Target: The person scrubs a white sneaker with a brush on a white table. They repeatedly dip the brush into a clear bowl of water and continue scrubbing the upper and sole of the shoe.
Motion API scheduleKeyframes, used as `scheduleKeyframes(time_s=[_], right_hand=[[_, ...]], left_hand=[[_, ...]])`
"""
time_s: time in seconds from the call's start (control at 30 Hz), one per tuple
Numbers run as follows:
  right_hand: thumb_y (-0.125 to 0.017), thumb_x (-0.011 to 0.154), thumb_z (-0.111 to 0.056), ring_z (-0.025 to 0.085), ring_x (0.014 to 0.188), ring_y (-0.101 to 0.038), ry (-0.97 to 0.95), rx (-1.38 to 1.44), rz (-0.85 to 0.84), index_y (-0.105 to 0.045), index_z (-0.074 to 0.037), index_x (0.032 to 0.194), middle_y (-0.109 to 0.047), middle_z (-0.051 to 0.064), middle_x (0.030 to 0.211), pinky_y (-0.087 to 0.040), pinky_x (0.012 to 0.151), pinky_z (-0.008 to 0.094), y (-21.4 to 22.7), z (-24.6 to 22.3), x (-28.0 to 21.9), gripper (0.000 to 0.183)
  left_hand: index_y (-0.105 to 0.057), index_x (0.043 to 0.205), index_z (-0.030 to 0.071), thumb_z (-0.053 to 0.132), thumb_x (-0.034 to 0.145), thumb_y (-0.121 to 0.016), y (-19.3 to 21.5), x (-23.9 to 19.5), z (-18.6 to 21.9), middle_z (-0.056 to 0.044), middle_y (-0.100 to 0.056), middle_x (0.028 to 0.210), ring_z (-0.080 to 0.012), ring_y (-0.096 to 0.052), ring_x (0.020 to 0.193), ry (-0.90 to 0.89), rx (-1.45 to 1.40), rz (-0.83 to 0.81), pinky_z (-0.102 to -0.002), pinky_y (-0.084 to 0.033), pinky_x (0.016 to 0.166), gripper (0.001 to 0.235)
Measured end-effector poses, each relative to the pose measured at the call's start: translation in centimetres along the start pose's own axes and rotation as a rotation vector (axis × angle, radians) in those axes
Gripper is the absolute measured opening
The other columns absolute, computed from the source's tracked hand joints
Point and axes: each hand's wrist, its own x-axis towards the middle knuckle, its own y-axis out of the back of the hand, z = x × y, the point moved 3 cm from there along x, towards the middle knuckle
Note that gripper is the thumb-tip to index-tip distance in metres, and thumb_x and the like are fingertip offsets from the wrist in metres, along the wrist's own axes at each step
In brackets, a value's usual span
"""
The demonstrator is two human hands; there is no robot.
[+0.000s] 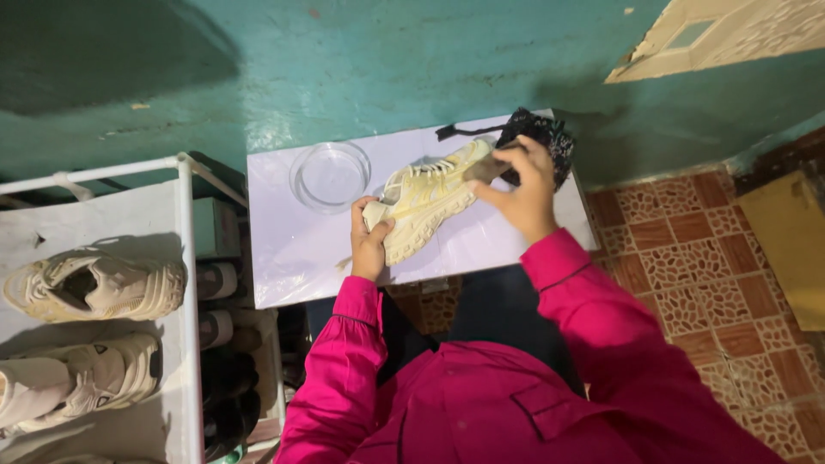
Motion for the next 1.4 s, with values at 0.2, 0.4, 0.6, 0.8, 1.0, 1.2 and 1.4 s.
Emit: scheduleKeyframes(time_s=[0.2,0.4,0.6,0.8,1.0,1.2,1.4], right_hand=[[-0.099,0.07,-0.023,0.026,0.107,-0.066,-0.062,0.073,0.061,-0.07,-0.015,0.113,-0.066,0.01,0.119,-0.053,0.089,0.034,-0.3,7.2,0.2,0.052],[-0.098,0.056,-0.018,0.036,0.126,-0.055,0.034,0.141,0.075,-0.061,-0.01,0.123,-0.05,0.018,0.141,-0.049,0.099,0.042,-0.2,0.6,-4.4,0.077],[-0.094,0.065,-0.016,0.033,0.127,-0.054,-0.103,0.188,0.081,-0.053,-0.01,0.129,-0.05,0.017,0.144,-0.047,0.096,0.042,0.2,3.7,-4.8,0.076],[-0.097,0.063,-0.02,0.032,0.127,-0.053,-0.108,0.179,0.029,-0.052,-0.012,0.126,-0.046,0.015,0.146,-0.049,0.093,0.041,0.5,2.8,-4.8,0.078],[-0.099,0.051,-0.022,0.04,0.13,-0.046,0.104,0.024,0.031,-0.062,-0.011,0.116,-0.041,0.018,0.147,-0.048,0.096,0.047,-0.4,-1.8,-4.9,0.075],[-0.096,0.059,-0.027,0.044,0.122,-0.051,0.106,0.018,0.08,-0.058,-0.008,0.124,-0.051,0.023,0.136,-0.043,0.098,0.054,0.6,0.8,-2.9,0.078],[-0.097,0.054,-0.025,0.043,0.129,-0.046,0.179,0.065,0.01,-0.061,-0.009,0.116,-0.048,0.02,0.139,-0.039,0.107,0.055,-0.3,-1.0,-4.0,0.074]], left_hand=[[-0.054,0.129,0.016,0.014,0.082,-0.07,-1.3,-1.0,2.2,-0.008,-0.06,0.11,-0.0203,-0.056,0.098,-0.038,0.043,-0.004,-0.036,-0.05,0.084,0.05],[-0.052,0.132,0.017,0.018,0.082,-0.073,0.0,-0.4,-0.4,-0.009,-0.06,0.111,-0.0211,-0.057,0.099,-0.06,0.048,0.043,-0.038,-0.051,0.083,0.053],[-0.052,0.131,0.016,0.021,0.082,-0.072,-0.7,-1.7,0.7,-0.012,-0.063,0.111,-0.0239,-0.057,0.101,-0.085,0.161,0.02,-0.043,-0.05,0.087,0.053],[-0.051,0.131,0.016,0.021,0.082,-0.072,-0.4,-1.1,0.0,-0.011,-0.063,0.111,-0.0238,-0.057,0.102,-0.102,0.165,0.033,-0.043,-0.049,0.089,0.053],[-0.052,0.131,0.015,0.021,0.081,-0.071,-0.7,-1.2,0.5,-0.011,-0.063,0.111,-0.0238,-0.058,0.102,-0.101,0.17,0.044,-0.042,-0.05,0.088,0.053],[-0.052,0.132,0.015,0.021,0.081,-0.071,-0.7,-1.7,0.6,-0.014,-0.065,0.112,-0.0267,-0.059,0.103,-0.1,0.229,0.044,-0.046,-0.049,0.09,0.055],[-0.053,0.131,0.016,0.024,0.082,-0.071,-1.1,-2.0,1.4,-0.017,-0.068,0.111,-0.0285,-0.062,0.102,-0.103,0.25,0.033,-0.047,-0.05,0.09,0.053]])
